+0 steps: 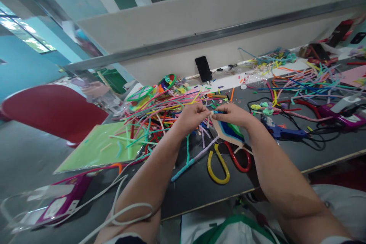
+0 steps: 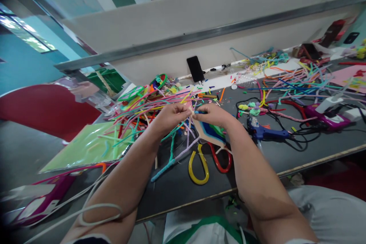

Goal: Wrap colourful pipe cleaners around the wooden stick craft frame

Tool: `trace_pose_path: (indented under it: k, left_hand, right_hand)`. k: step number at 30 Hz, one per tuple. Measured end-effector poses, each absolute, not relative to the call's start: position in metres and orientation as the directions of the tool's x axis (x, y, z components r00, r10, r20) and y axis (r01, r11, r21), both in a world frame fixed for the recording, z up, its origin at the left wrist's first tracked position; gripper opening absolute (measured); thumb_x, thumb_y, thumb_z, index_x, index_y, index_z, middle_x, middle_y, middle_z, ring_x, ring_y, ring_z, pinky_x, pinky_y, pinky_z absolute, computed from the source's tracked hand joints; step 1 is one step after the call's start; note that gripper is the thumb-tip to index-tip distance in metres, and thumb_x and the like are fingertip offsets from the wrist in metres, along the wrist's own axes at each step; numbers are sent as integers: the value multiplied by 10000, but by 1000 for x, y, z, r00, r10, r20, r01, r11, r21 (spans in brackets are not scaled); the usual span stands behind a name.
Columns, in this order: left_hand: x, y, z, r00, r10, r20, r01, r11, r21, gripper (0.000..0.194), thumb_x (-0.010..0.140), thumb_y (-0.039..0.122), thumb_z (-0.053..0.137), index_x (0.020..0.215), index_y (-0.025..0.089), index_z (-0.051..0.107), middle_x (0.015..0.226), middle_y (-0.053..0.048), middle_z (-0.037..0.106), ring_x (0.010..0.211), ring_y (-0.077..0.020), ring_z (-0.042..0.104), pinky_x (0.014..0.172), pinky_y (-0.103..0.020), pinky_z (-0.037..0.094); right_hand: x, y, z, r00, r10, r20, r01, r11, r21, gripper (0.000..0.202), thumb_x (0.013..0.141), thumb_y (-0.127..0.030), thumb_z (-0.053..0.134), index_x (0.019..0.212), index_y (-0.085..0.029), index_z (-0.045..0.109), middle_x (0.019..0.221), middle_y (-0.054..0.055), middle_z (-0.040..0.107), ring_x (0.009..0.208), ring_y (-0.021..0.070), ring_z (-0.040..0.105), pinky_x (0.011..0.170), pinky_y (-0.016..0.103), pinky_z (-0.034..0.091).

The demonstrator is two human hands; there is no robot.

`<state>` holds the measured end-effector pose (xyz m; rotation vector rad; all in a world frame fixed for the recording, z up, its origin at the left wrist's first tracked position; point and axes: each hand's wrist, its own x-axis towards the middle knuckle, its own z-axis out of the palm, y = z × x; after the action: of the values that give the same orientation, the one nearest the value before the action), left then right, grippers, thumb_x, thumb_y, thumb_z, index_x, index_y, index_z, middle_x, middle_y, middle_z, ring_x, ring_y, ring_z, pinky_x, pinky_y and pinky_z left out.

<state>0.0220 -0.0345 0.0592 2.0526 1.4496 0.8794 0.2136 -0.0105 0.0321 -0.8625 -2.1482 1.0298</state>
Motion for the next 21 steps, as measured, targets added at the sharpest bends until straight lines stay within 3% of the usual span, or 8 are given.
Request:
trace_pose_path:
  k: [6, 12, 21]
  left_hand:
    - [22, -32, 58, 258, 945, 201, 615, -321, 721, 247, 743, 325, 535, 628, 122, 614, 535, 27, 459, 530, -87, 397, 490, -211, 293]
    - [24, -31, 55, 268, 941, 208, 605, -333, 723, 252, 749, 327, 520, 610, 128, 588, 520, 30, 432, 518, -86, 379, 489, -208, 284]
    - [24, -31, 51, 273, 946, 172, 571, -304, 762, 308, 759, 349, 543, 531, 159, 459, 470, 53, 332, 452, -64, 297, 444, -202, 224]
  right_hand:
    - [217, -11, 35, -633, 770, 75, 360, 379, -853, 310, 690, -457, 657, 712, -160, 572, 613, -54, 423, 584, 94, 379, 549, 223, 285]
    - [218, -10, 35, -654, 755, 47, 386, 386, -838, 272, 677, -395, 671, 808, -164, 615, 708, -23, 564, 652, 124, 485, 611, 230, 359]
    - [215, -7, 27, -642, 763, 77, 426, 438, -792, 168, 668, -270, 623, 795, -165, 591, 705, -30, 535, 671, 128, 467, 614, 235, 367]
